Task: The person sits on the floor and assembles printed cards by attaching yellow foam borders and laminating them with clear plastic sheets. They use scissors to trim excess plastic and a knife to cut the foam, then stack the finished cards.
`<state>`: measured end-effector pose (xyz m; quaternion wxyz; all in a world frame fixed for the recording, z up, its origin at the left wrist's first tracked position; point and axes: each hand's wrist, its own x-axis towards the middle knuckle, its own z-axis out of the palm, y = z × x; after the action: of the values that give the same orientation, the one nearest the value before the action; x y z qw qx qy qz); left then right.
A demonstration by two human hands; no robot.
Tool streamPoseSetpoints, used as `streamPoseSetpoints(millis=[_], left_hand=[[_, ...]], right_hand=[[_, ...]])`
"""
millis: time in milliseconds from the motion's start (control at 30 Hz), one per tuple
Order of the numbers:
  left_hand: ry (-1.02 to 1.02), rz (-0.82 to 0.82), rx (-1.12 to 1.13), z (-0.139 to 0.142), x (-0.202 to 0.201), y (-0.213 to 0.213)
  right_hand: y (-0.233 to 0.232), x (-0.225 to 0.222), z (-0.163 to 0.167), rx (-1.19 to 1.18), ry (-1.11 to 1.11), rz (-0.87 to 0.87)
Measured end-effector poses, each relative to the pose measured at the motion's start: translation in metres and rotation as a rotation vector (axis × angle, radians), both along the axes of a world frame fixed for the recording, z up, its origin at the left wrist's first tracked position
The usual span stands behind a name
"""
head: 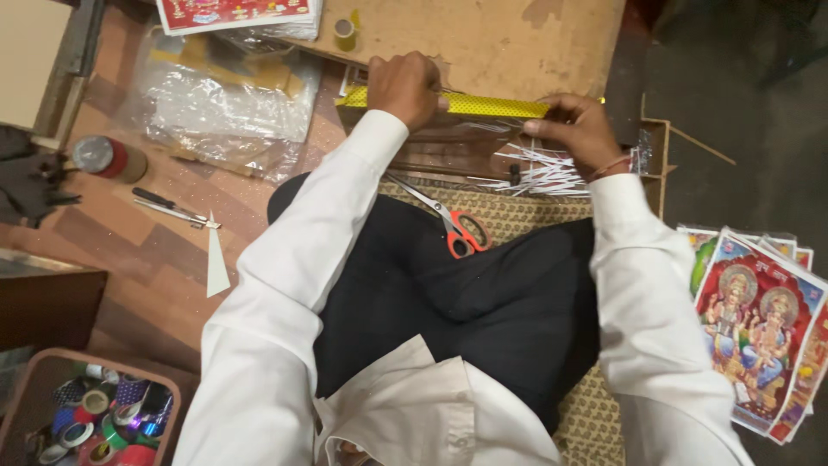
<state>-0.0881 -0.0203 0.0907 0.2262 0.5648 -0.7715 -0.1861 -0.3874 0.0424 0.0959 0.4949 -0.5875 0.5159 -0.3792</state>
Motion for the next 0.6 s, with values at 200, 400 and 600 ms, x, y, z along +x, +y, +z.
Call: streamPoseSetpoints(millis=[200,400,600], left_hand=[[-0.016,0.048,0.071,0.007,-0.001,0.008],[-0.062,0.074,0.102,0.007,-0.003,0.011],[-0.102,0.093,0.143,0.001,-0.006,0.006]], right_hand=[[-0.009,0.005,-0.052,-0.024,-0.108,-0.225],[-0.015,0.010,-0.063,0.056,-0.280,-0.331],[-0.025,0.001,-0.074,0.192,-0.419,-0.346]])
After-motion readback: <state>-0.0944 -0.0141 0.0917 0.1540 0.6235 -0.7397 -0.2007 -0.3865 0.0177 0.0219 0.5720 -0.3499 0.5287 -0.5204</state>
